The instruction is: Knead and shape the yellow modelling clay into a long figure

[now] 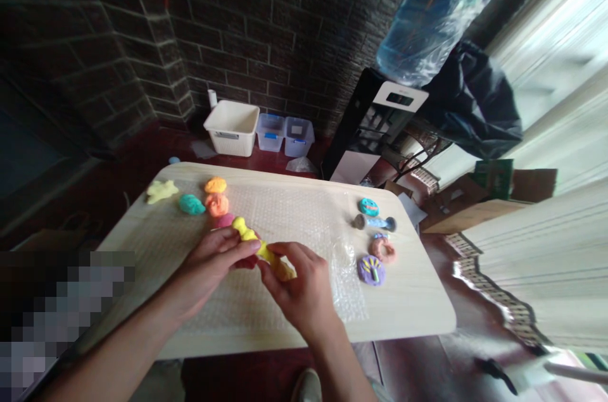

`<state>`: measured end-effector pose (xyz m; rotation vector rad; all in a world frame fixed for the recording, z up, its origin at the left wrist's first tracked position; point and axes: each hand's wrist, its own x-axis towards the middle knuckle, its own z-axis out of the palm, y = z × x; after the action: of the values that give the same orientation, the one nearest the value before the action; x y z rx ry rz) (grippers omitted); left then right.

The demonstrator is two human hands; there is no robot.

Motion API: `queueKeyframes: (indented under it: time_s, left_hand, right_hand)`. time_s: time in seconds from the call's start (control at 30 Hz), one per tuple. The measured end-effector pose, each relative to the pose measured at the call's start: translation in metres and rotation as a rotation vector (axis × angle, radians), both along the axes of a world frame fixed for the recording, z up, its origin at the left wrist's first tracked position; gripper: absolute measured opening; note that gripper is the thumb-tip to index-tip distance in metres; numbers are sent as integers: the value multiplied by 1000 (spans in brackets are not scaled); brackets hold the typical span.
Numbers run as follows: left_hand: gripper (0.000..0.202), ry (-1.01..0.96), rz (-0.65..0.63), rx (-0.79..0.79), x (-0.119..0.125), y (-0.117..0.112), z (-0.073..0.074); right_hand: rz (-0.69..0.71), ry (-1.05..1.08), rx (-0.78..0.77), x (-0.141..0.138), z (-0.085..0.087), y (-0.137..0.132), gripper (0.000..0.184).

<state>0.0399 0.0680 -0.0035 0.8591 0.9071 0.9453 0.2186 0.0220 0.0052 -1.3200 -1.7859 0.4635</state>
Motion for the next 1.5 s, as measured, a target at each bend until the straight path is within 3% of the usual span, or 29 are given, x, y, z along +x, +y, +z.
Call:
queueKeyframes:
  time_s: [0.37, 0.57, 0.7, 0.9, 1.3, 1.5]
  left_hand:
    - [29, 23, -10, -11, -2, -2, -1]
    - [30, -39, 24, 11, 0, -2, 3]
    - [24, -73, -3, 121, 2, -2, 6]
    - [18, -87, -69, 211, 1, -3, 2]
    - [20, -123, -76, 192, 1, -5, 11]
    - [28, 8, -51, 195, -3, -2, 4]
  right_hand:
    - [18, 1, 41, -2, -3, -3, 8]
    - [39, 293, -122, -4, -4, 0, 11]
    - [119, 514, -269, -6, -2, 3, 15]
    - [54, 604, -243, -7, -1, 4, 18]
    - [51, 625, -212, -5, -2, 3, 11]
    - [-10, 276, -39, 5, 0, 2, 7]
